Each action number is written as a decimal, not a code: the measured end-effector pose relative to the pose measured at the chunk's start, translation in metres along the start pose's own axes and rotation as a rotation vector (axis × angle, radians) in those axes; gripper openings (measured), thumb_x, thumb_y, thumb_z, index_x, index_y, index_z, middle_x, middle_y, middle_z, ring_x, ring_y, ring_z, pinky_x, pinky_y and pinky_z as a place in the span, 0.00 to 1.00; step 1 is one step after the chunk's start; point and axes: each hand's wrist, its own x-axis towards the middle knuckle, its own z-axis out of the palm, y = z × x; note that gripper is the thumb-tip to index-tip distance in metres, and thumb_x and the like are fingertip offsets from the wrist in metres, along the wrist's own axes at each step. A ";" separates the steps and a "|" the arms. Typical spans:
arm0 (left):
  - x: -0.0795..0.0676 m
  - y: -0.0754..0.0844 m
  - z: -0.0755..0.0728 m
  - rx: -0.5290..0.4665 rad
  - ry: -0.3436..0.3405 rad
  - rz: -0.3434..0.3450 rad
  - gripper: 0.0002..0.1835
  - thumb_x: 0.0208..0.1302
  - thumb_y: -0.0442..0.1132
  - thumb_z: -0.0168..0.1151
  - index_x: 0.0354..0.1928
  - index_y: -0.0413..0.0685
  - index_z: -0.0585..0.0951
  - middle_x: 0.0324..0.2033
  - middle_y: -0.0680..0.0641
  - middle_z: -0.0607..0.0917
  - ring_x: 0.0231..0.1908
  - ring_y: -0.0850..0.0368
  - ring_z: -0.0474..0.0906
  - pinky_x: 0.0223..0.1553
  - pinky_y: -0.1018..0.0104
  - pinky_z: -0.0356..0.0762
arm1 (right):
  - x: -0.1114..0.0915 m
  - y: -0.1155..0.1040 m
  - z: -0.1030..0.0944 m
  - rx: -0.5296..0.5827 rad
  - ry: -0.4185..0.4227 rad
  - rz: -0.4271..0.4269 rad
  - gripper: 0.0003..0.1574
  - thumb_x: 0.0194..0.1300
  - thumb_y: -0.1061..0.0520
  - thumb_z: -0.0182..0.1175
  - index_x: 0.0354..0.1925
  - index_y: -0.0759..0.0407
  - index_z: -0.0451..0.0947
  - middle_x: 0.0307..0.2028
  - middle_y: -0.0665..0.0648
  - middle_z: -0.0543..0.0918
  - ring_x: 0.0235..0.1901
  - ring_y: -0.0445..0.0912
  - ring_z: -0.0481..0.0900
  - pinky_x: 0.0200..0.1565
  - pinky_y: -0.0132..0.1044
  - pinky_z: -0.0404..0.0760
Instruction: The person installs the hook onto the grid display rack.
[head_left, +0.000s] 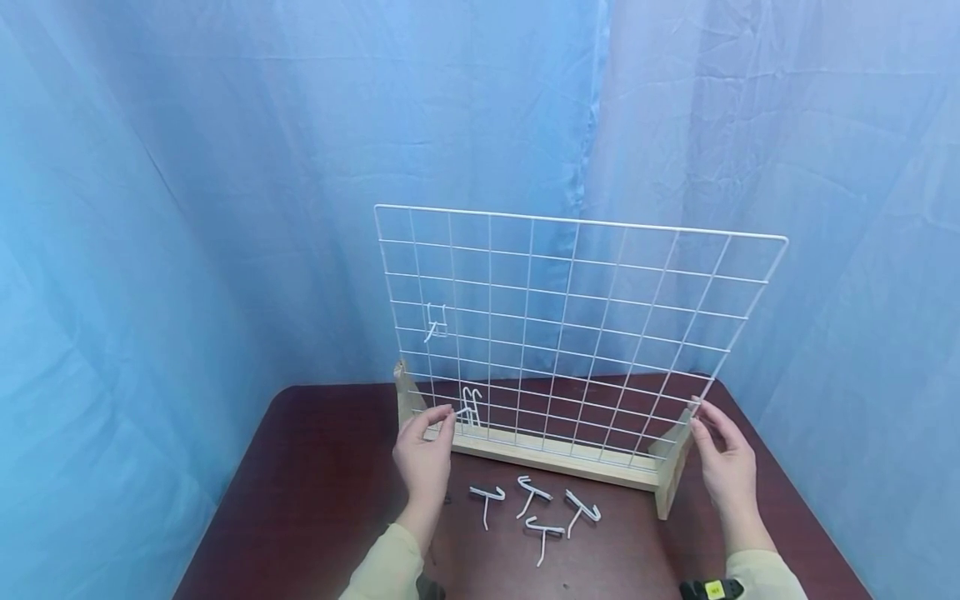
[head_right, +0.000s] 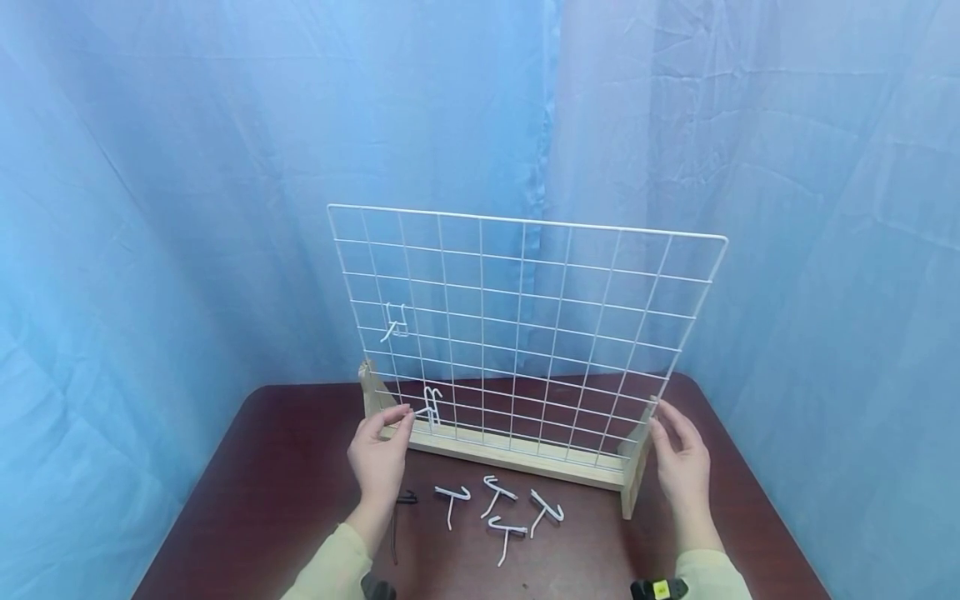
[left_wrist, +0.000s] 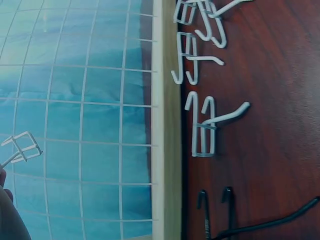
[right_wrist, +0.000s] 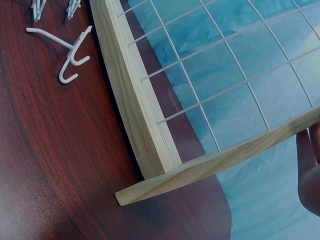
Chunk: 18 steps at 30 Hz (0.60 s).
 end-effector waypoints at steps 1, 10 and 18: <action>0.001 0.002 0.001 -0.007 0.004 0.005 0.06 0.53 0.32 0.75 0.34 0.48 0.89 0.30 0.53 0.89 0.36 0.55 0.81 0.40 0.63 0.76 | 0.000 0.000 0.000 -0.001 0.002 0.001 0.22 0.71 0.65 0.57 0.62 0.63 0.75 0.46 0.31 0.79 0.44 0.28 0.74 0.43 0.14 0.72; 0.017 0.015 0.006 -0.044 0.032 0.014 0.06 0.53 0.31 0.75 0.34 0.46 0.89 0.30 0.51 0.89 0.36 0.54 0.81 0.40 0.64 0.75 | -0.008 -0.026 0.002 0.019 0.009 -0.035 0.21 0.70 0.67 0.58 0.60 0.69 0.75 0.43 0.32 0.79 0.43 0.29 0.75 0.43 0.14 0.72; 0.031 0.030 0.010 -0.081 0.073 0.002 0.06 0.53 0.31 0.75 0.34 0.45 0.89 0.30 0.50 0.89 0.35 0.54 0.80 0.36 0.68 0.73 | -0.012 -0.036 0.003 0.001 0.020 -0.023 0.21 0.70 0.66 0.58 0.60 0.70 0.75 0.42 0.30 0.78 0.42 0.29 0.74 0.42 0.14 0.72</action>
